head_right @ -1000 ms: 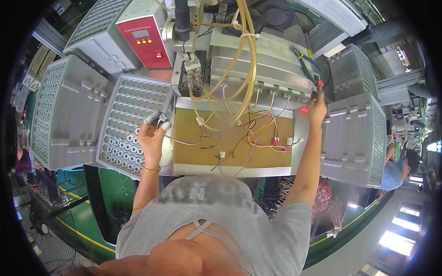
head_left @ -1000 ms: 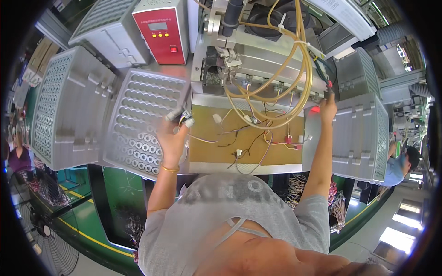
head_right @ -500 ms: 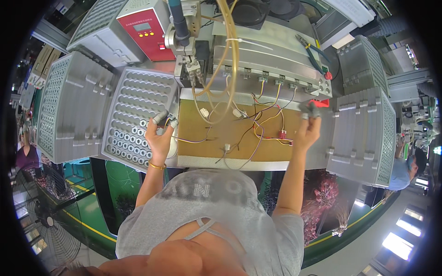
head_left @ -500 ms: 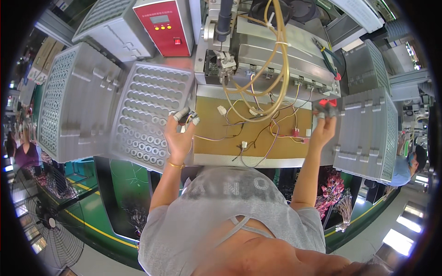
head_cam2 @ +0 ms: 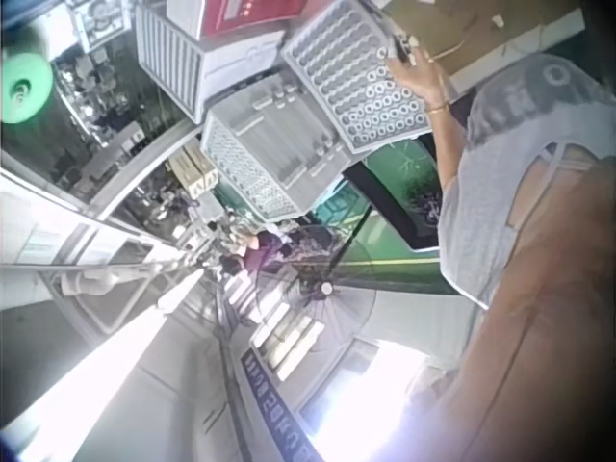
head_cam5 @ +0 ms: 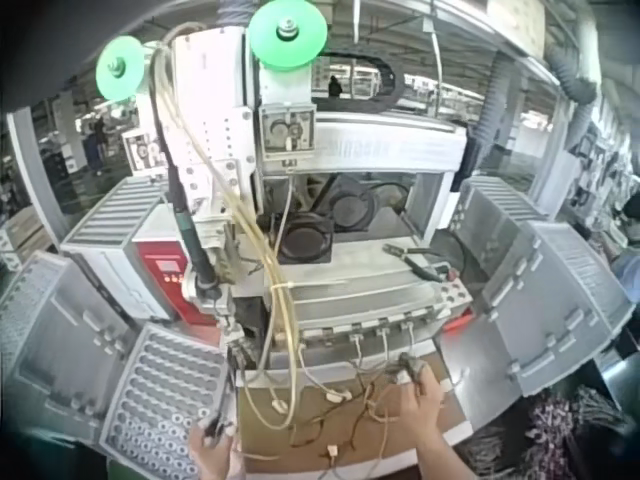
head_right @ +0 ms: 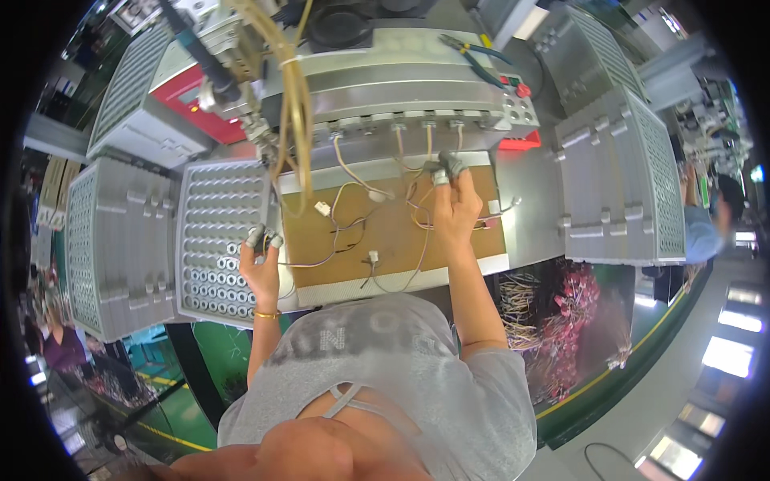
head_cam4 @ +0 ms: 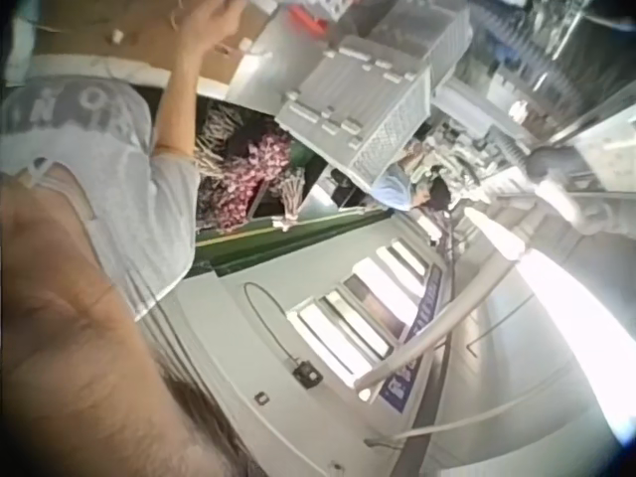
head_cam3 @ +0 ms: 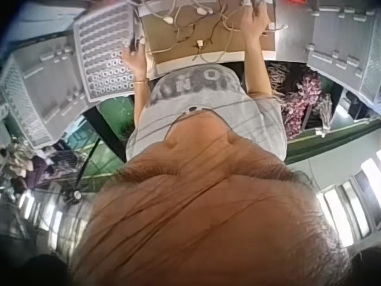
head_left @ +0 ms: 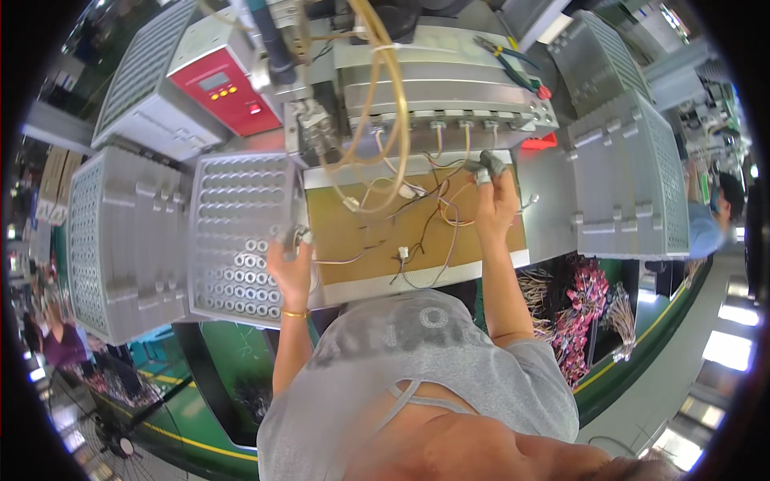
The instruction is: Operating a manual assembly machine to process or test small electronic components.
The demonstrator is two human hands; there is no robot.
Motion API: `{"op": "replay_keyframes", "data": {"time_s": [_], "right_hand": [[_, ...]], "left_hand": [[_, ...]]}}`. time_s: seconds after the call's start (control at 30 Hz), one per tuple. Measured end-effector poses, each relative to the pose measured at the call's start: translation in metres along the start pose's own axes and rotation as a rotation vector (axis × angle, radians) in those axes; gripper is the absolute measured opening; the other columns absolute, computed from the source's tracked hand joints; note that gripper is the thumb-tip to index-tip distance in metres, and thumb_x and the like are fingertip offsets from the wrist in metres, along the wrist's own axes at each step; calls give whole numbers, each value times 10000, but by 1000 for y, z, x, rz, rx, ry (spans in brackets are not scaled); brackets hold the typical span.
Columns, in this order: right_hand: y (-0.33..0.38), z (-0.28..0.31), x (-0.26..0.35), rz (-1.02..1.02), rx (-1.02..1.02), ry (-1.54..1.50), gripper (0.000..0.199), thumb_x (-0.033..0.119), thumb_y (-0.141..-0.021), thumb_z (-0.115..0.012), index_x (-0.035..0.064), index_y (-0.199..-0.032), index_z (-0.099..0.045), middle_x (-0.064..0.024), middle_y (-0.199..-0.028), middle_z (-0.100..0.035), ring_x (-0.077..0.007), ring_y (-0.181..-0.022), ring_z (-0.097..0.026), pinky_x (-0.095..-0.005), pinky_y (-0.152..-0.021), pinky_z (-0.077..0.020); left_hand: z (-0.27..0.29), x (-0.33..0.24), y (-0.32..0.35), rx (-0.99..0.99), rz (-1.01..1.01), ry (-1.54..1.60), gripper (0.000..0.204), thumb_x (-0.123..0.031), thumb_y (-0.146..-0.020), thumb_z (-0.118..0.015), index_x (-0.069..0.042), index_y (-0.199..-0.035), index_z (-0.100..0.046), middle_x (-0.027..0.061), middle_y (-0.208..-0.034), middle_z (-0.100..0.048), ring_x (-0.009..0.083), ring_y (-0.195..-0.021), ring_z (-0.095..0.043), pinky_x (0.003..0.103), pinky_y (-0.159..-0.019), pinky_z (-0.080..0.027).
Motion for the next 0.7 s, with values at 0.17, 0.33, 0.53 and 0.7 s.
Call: {"op": "replay_keyframes", "data": {"time_s": [0.17,0.33,0.53,0.7], "right_hand": [[-35,47,-55,-196,-226,-123,201,78,-837,-447,-61,-969,-511,-107,-877,-580,-178,-791,-613,-270,-672,-475],[-47,8,-76,-502,-109,-375,210,161,-834,-445,-37,-869,-506,-86,-763,-535,-208,-686,-629,-288,-608,-477],[-57,-4,-92,-544,-120,-592,176,157,-830,-463,-1,-762,-500,-44,-619,-476,-147,-471,-472,-261,-424,-368],[-27,9,-64,-426,-300,-399,158,127,-802,-511,11,-697,-533,21,-560,-441,-58,-454,-380,-197,-404,-277]], "left_hand": [[-4,13,6,17,39,28,321,-18,-716,-666,-3,-1030,-601,38,-860,-579,92,-730,-541,221,-651,-444],[-13,6,2,25,48,72,334,-20,-727,-661,10,-1052,-588,54,-899,-585,89,-753,-542,216,-653,-447],[-20,1,0,48,55,83,323,-26,-729,-665,14,-1039,-585,44,-876,-575,88,-744,-535,211,-650,-445],[-20,-1,-2,35,49,80,293,-39,-732,-666,13,-1010,-588,28,-841,-561,87,-728,-527,213,-646,-438]]}}
Point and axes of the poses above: each hand's wrist, its own y-axis away from the middle knuckle, its own z-axis out of the back of the hand, x = y × z, the point moved 10 cm from there along -y, towards the middle knuckle
